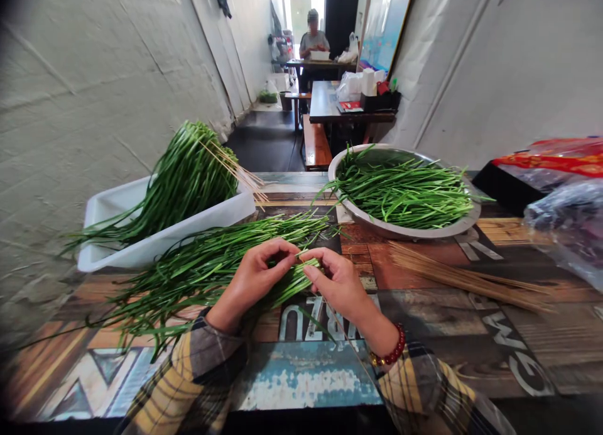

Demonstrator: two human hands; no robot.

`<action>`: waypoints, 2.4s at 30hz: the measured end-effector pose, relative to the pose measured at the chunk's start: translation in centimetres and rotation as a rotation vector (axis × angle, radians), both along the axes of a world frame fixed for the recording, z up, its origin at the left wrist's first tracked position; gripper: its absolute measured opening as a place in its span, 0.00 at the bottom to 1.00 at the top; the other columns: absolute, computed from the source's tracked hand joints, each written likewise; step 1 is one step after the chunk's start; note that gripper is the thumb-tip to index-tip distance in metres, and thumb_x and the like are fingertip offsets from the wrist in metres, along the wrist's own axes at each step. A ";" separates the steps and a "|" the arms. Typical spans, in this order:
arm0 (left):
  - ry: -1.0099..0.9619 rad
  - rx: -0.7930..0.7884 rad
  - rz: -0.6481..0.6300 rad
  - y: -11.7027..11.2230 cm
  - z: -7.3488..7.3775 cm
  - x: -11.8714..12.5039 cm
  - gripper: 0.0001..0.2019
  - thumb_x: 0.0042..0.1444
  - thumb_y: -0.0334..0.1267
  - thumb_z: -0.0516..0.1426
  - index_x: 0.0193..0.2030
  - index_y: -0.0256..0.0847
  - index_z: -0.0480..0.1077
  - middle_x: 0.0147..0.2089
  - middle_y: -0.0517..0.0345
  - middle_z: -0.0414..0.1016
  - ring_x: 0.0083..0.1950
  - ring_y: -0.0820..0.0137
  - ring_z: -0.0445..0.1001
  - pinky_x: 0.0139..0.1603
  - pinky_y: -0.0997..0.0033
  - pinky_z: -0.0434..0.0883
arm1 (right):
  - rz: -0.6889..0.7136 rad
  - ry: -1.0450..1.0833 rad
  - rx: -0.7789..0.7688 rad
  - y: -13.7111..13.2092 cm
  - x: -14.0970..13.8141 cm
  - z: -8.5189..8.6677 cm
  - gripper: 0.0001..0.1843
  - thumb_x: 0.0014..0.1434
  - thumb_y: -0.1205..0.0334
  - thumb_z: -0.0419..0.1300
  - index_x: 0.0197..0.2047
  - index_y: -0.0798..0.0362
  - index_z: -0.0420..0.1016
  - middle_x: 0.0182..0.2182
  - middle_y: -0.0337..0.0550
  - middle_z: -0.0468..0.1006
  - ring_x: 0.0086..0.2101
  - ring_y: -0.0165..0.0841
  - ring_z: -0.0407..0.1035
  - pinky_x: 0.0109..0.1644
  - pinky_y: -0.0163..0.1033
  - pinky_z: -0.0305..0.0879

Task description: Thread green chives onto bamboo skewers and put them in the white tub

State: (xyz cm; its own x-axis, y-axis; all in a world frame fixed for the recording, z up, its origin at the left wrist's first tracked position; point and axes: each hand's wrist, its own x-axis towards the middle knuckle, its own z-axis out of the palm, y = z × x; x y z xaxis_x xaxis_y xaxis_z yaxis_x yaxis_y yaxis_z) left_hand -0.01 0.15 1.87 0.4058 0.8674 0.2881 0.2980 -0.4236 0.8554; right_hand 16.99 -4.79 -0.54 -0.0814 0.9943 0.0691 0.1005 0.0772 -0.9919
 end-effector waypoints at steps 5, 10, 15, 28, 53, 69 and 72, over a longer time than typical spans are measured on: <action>-0.077 -0.130 0.008 0.0 0.1 0.1 0.05 0.54 0.34 0.58 0.31 0.35 0.75 0.30 0.56 0.76 0.33 0.71 0.72 0.36 0.74 0.68 | -0.009 0.011 -0.012 0.1 0.0 -0.2 0.13 0.59 0.56 0.59 0.45 0.52 0.74 0.30 0.39 0.74 0.23 0.27 0.67 0.26 0.34 0.65; -0.167 -0.252 0.021 0.0 -0.1 0.2 0.05 0.51 0.34 0.60 0.31 0.34 0.73 0.26 0.60 0.72 0.27 0.75 0.68 0.29 0.78 0.64 | -0.001 -0.002 -0.018 0.1 0.1 -0.3 0.12 0.59 0.57 0.59 0.45 0.52 0.74 0.30 0.39 0.75 0.23 0.27 0.66 0.27 0.33 0.65; -0.161 -0.233 0.001 -0.1 -0.3 0.1 0.05 0.51 0.34 0.59 0.28 0.34 0.73 0.27 0.59 0.73 0.29 0.74 0.69 0.32 0.76 0.66 | 0.003 -0.013 -0.023 0.1 0.2 -0.3 0.12 0.59 0.58 0.59 0.46 0.52 0.74 0.28 0.38 0.74 0.22 0.27 0.66 0.25 0.33 0.62; -0.138 -0.210 0.019 0.2 -0.5 0.1 0.05 0.51 0.34 0.59 0.31 0.35 0.75 0.29 0.56 0.76 0.31 0.72 0.71 0.33 0.75 0.68 | -0.019 -0.008 -0.046 0.1 0.1 0.0 0.13 0.57 0.58 0.59 0.45 0.51 0.75 0.26 0.38 0.74 0.20 0.27 0.65 0.23 0.33 0.61; -0.120 -0.176 0.002 0.0 0.2 0.0 0.05 0.51 0.32 0.58 0.28 0.35 0.75 0.28 0.57 0.76 0.31 0.72 0.72 0.34 0.75 0.68 | -0.010 -0.009 -0.053 0.1 0.2 -0.3 0.13 0.57 0.58 0.59 0.45 0.51 0.76 0.25 0.37 0.72 0.20 0.27 0.64 0.23 0.33 0.59; -0.069 -0.110 -0.026 0.0 0.3 -0.1 0.05 0.53 0.31 0.58 0.28 0.35 0.76 0.29 0.56 0.77 0.32 0.72 0.73 0.37 0.74 0.69 | 0.003 0.111 -0.042 0.1 -0.1 -0.3 0.20 0.57 0.60 0.60 0.53 0.49 0.66 0.29 0.34 0.69 0.22 0.24 0.63 0.23 0.30 0.61; -0.057 -0.067 -0.021 -0.1 0.3 -0.1 0.06 0.53 0.30 0.58 0.28 0.35 0.75 0.30 0.56 0.77 0.33 0.72 0.73 0.38 0.74 0.68 | 0.018 0.128 -0.021 0.1 -0.1 -0.4 0.20 0.57 0.59 0.61 0.53 0.48 0.66 0.29 0.33 0.68 0.22 0.23 0.62 0.22 0.29 0.61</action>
State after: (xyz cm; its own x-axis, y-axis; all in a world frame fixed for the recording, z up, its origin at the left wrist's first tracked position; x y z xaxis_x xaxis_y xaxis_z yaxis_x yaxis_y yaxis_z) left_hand -0.12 0.08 2.14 0.4085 0.8770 0.2532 0.2396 -0.3706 0.8973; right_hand 16.92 -4.66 -0.99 -0.0909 0.9941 0.0589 -0.0284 0.0565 -0.9980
